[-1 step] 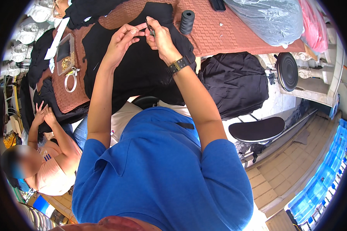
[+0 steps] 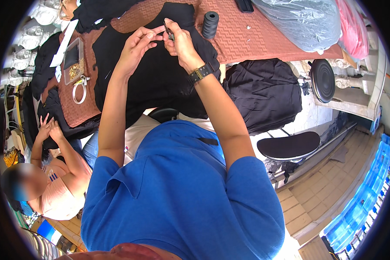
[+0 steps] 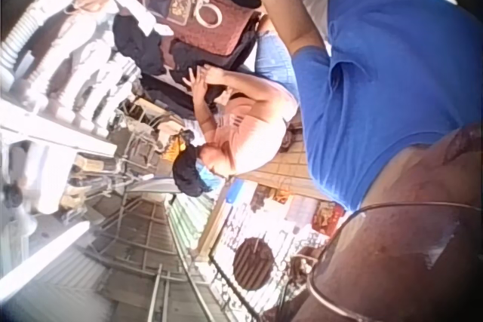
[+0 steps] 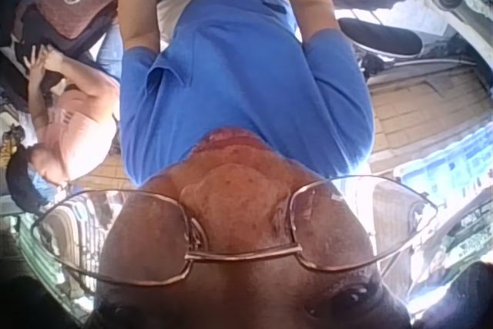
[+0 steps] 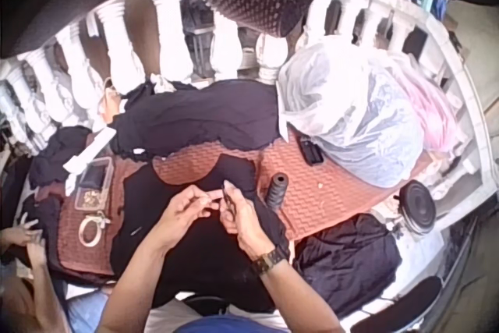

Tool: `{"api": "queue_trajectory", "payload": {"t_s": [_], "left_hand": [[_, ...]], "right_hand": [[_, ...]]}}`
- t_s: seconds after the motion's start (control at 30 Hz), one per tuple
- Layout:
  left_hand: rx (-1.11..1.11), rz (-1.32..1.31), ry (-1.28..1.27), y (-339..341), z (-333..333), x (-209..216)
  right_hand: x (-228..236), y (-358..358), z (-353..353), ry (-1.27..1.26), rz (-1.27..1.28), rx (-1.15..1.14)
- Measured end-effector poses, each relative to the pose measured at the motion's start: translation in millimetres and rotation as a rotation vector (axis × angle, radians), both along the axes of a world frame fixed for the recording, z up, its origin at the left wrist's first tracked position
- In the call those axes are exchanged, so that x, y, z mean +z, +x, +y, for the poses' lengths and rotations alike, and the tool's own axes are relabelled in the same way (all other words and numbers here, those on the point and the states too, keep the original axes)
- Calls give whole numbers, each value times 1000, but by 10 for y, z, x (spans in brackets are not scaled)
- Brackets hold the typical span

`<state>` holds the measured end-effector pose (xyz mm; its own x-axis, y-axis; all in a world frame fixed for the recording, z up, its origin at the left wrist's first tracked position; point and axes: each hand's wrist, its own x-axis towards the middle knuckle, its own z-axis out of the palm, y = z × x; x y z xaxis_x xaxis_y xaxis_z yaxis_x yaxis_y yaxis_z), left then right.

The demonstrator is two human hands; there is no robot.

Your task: The person sews a small white label onto a black garment by hand using a needle and thread.

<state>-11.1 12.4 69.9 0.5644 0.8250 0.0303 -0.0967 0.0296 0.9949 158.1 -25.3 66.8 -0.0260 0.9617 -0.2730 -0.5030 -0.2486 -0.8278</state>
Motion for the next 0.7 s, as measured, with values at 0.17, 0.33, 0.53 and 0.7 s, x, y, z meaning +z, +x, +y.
{"api": "queue_trajectory", "payload": {"t_s": [0.17, 0.33, 0.53, 0.7], "left_hand": [[-4, 18, 23, 11, -1, 32], [0, 10, 27, 22, 5, 17], [-17, 10, 48, 27, 4, 7], [14, -10, 34, 22, 1, -6]], "right_hand": [[16, 0, 1, 11, -3, -10], [11, 4, 1, 9, 2, -20], [-33, -4, 28, -17, -22, -35], [-62, 18, 19, 43, 66, 20]]}}
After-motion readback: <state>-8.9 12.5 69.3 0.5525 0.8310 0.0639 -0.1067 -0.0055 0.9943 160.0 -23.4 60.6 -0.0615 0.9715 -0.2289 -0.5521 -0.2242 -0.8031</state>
